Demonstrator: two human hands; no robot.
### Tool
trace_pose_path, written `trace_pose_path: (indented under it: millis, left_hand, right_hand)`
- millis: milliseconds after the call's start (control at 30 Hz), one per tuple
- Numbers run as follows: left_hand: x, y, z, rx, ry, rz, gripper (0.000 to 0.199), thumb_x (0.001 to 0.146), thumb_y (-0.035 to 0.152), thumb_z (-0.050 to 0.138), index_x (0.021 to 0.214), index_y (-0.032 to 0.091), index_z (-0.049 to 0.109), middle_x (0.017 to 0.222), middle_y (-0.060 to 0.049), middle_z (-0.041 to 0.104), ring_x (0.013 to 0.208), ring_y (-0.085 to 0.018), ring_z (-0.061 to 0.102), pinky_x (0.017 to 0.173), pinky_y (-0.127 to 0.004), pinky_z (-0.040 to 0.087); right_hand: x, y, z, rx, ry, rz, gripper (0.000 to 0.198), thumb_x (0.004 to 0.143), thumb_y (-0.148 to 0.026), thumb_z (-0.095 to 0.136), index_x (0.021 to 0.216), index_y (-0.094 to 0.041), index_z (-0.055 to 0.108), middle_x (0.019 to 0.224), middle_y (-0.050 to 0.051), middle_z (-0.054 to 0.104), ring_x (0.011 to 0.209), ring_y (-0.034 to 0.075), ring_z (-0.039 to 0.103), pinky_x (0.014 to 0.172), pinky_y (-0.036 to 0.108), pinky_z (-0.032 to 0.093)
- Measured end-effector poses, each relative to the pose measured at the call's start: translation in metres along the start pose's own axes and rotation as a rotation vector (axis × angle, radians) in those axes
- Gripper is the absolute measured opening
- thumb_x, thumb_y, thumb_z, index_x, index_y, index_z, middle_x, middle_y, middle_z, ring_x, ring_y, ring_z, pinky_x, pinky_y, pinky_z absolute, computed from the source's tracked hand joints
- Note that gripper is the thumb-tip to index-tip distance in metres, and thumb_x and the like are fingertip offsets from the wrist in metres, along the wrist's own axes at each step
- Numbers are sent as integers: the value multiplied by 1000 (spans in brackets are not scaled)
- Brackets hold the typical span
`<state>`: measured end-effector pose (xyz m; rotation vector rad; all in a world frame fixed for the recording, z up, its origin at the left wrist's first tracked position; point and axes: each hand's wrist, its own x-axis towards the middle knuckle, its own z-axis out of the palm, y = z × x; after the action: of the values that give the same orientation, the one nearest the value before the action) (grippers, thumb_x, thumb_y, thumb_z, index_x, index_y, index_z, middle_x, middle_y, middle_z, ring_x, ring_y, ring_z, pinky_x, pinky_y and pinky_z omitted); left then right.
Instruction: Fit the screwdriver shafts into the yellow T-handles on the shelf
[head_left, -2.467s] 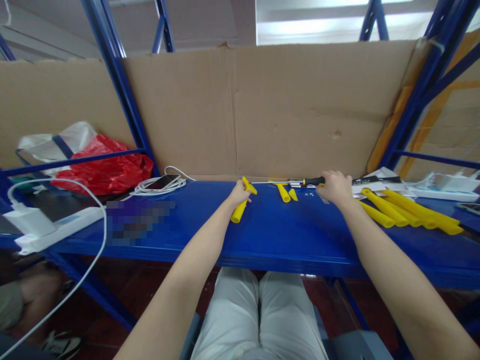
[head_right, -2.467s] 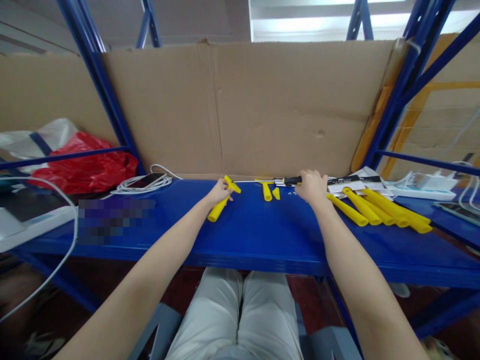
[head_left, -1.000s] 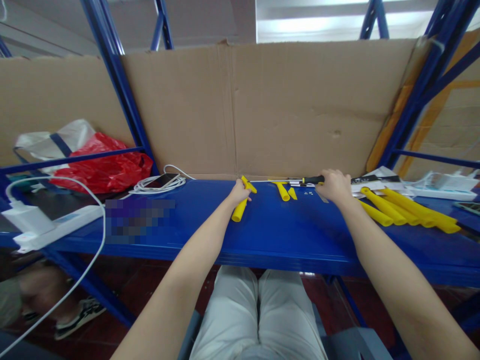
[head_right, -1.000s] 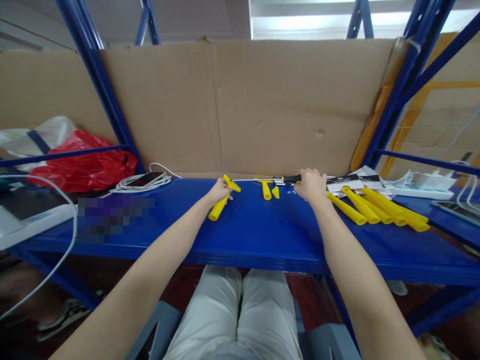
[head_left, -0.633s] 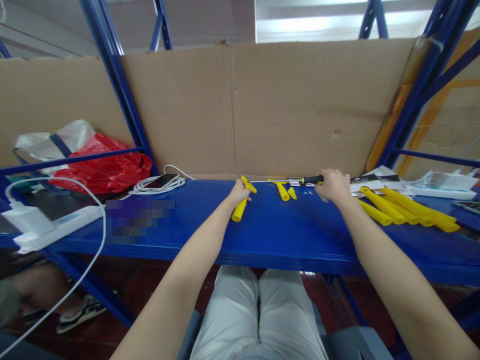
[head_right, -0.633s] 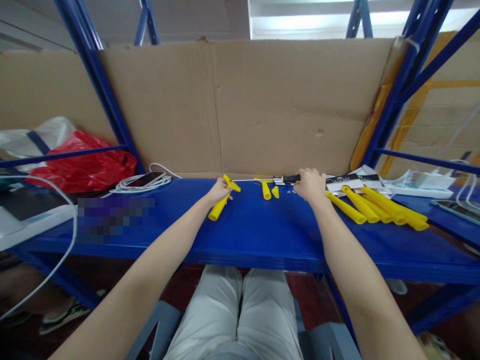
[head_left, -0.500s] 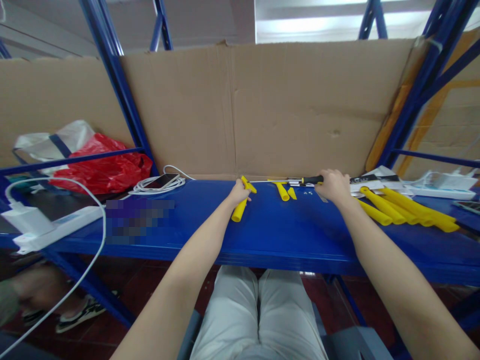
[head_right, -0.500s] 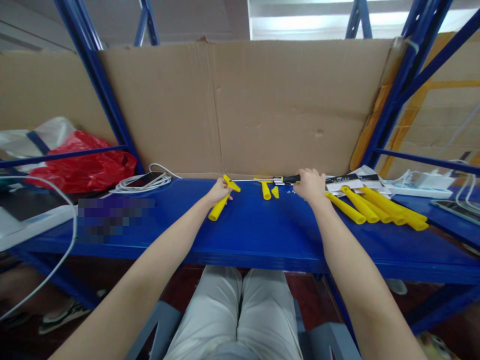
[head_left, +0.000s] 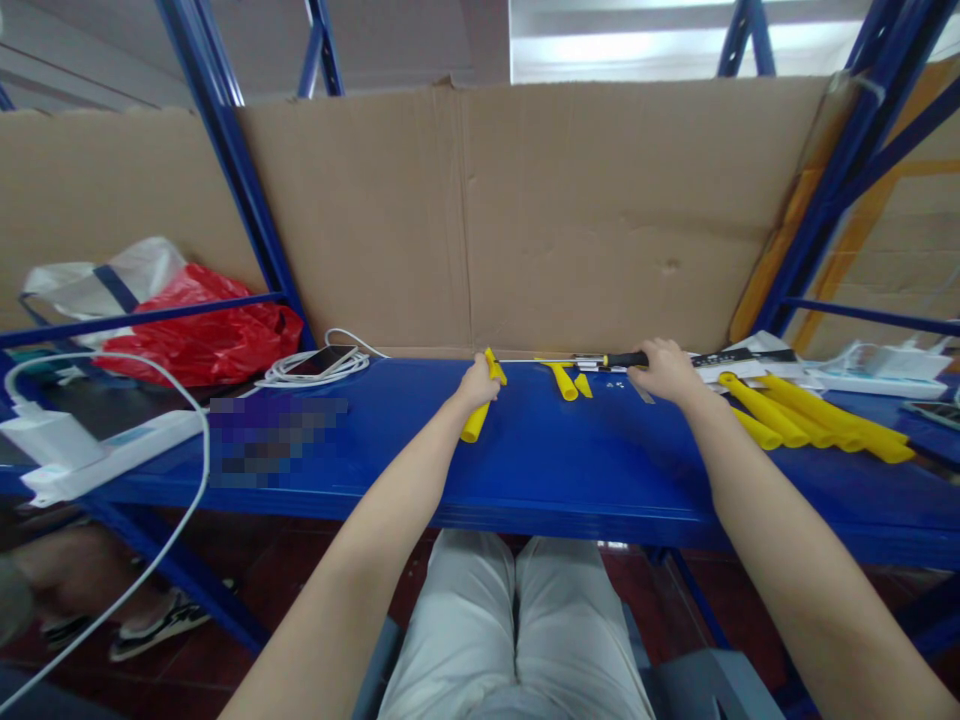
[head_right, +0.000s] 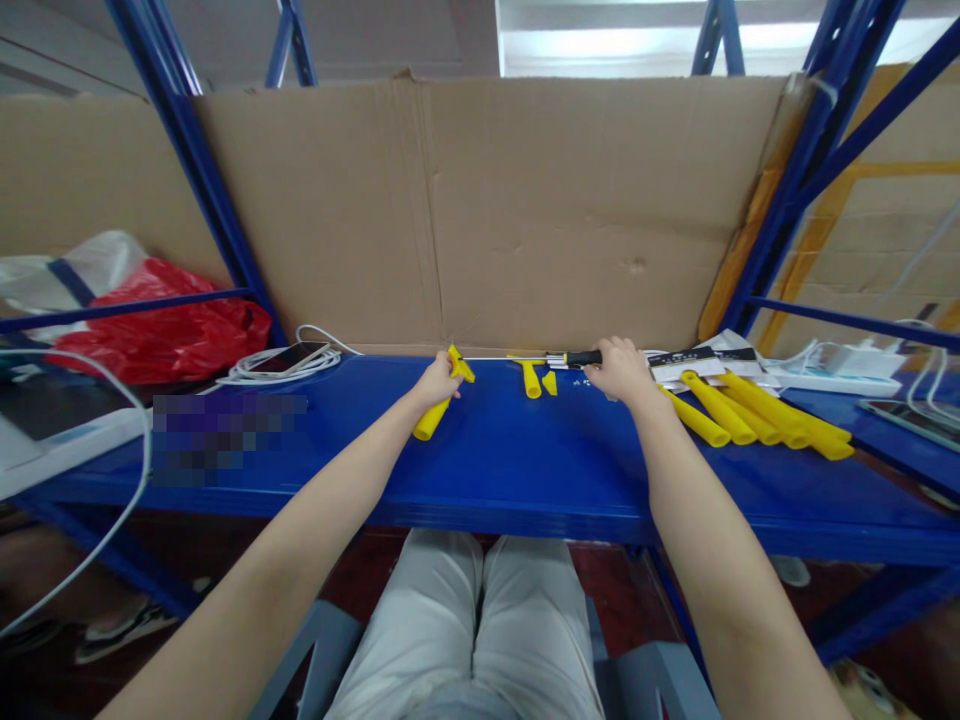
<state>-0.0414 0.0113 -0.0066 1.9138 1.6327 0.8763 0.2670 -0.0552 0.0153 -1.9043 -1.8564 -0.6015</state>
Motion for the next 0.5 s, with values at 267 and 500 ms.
trace_pose_path:
  millis: [267, 500]
  left_hand:
    - [-4, 4, 0, 18, 14, 11, 30, 94, 11, 59, 119, 17, 44, 112, -16, 72, 80, -23, 77, 66, -29, 57]
    - [3, -1, 2, 91, 38, 5, 33, 92, 11, 60, 122, 19, 46, 128, -19, 68, 101, -26, 76, 84, -35, 60]
  right_hand:
    - [-2, 0, -2, -88, -26, 52, 33, 79, -31, 60, 108, -22, 73, 107, 13, 64, 104, 32, 54, 82, 42, 42]
    - [-5, -10, -1, -149, -50, 12, 31, 83, -32, 58, 106, -16, 71, 110, 19, 67, 110, 36, 58, 88, 47, 44]
